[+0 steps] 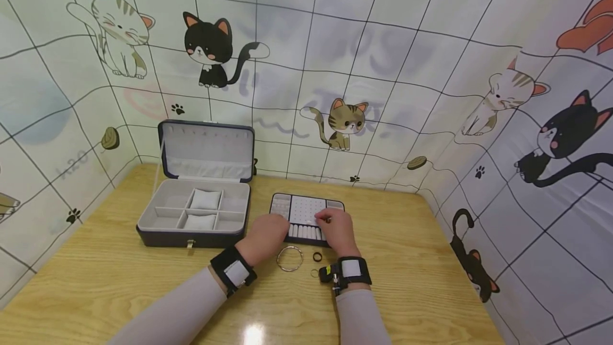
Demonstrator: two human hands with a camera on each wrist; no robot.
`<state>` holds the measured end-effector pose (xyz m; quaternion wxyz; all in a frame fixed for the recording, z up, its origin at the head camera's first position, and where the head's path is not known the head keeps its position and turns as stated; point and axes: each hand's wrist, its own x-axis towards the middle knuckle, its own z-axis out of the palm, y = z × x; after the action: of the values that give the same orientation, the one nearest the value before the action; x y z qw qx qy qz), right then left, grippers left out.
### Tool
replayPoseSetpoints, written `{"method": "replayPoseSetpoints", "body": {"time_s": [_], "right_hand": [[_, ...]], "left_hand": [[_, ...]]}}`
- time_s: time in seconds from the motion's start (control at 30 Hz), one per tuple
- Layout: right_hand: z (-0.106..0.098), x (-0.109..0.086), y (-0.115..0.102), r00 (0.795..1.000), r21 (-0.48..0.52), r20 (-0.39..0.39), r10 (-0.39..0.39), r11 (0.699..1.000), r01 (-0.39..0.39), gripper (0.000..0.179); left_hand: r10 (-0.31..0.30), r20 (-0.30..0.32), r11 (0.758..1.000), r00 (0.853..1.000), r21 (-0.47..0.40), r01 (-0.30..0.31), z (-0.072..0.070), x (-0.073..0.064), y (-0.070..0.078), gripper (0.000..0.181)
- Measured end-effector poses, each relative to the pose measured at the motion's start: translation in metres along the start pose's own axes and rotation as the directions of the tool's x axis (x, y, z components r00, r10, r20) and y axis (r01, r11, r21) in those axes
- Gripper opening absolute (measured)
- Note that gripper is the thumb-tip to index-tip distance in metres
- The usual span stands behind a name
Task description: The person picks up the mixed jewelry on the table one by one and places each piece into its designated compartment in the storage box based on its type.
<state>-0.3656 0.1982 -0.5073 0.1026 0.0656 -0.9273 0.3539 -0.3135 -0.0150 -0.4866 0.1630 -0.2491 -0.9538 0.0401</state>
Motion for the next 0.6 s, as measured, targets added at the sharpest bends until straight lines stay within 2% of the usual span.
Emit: {"method": "replayPoseSetpoints", "body": {"time_s": [0.47,0.6], "right_hand": [[0.0037,-0.0006,-0.0003,1.000,-0.042,0.017,0.008,0.999,-0.008,0.010],[0.0034,-0.0008,-0.0013,1.000,-0.046,0.019,-0.001,0.999,0.002,0.009]], "left_hand": [[0.013,-0.054,1.000,0.998,0.015,-0.013,0.0032,-0.0008,-0.0005,0.013],[0.011,-0.037,1.000,0.999,0.013,-0.010,0.0024,-0.0010,-0.0006,0.013]]}}
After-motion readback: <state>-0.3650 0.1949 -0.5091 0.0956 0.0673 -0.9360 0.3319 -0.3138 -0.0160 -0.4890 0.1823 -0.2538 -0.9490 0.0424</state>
